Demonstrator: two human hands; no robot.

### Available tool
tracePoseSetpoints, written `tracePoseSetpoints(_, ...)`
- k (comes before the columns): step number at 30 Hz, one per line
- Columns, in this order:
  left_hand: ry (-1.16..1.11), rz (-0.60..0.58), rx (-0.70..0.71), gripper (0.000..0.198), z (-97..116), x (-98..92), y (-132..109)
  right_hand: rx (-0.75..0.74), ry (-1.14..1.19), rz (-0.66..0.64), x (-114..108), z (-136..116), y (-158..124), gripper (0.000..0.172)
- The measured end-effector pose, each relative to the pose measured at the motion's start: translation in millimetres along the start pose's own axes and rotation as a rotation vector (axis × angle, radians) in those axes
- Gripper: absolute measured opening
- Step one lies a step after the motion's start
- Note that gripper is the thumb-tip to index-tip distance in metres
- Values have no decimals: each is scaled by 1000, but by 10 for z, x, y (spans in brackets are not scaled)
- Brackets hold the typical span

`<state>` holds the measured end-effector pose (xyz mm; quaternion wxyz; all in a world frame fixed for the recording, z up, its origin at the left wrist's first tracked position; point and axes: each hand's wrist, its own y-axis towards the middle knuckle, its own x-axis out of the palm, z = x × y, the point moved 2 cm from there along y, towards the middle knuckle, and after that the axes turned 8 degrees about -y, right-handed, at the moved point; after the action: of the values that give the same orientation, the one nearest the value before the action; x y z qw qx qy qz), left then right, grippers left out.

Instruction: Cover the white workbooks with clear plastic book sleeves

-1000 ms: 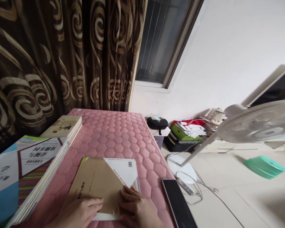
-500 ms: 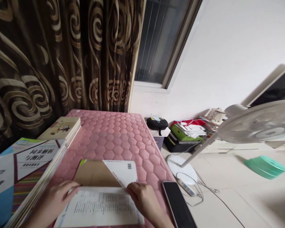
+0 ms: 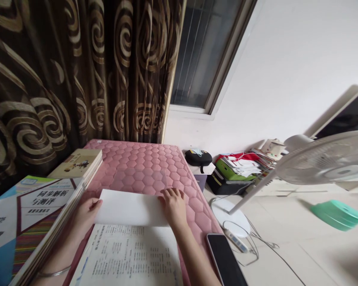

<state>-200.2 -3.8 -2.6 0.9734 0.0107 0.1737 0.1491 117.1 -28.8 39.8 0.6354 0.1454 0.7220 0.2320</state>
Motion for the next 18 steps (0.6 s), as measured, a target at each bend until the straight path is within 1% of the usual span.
tracePoseSetpoints(2,138,29,-5,22,13,49,47,-15,0,-37,17,-193,21,31)
tracePoseSetpoints(3,195,36,-10,20,23,76,73,-45,21,-80,39,-315,22,34)
tracePoseSetpoints(7,371,1,1,19,29,196,202,-241,134,-306,212,-817,-13,45)
tracePoseSetpoints(9,432,-28,9,20,0,255,270,-293,152,-404,322,-979,-26,53)
tracePoseSetpoints(11,468,-42,13,21,-35,302,321,-278,155,-488,422,-1053,-24,61)
tracePoseSetpoints(13,495,-50,17,21,-61,336,345,-246,158,-538,494,-1064,-14,68)
tracePoseSetpoints(15,522,-56,18,23,-73,357,348,-235,158,-552,531,-1046,0,70)
tracePoseSetpoints(18,568,-60,43,26,-62,375,363,-257,152,-554,551,-1018,34,68)
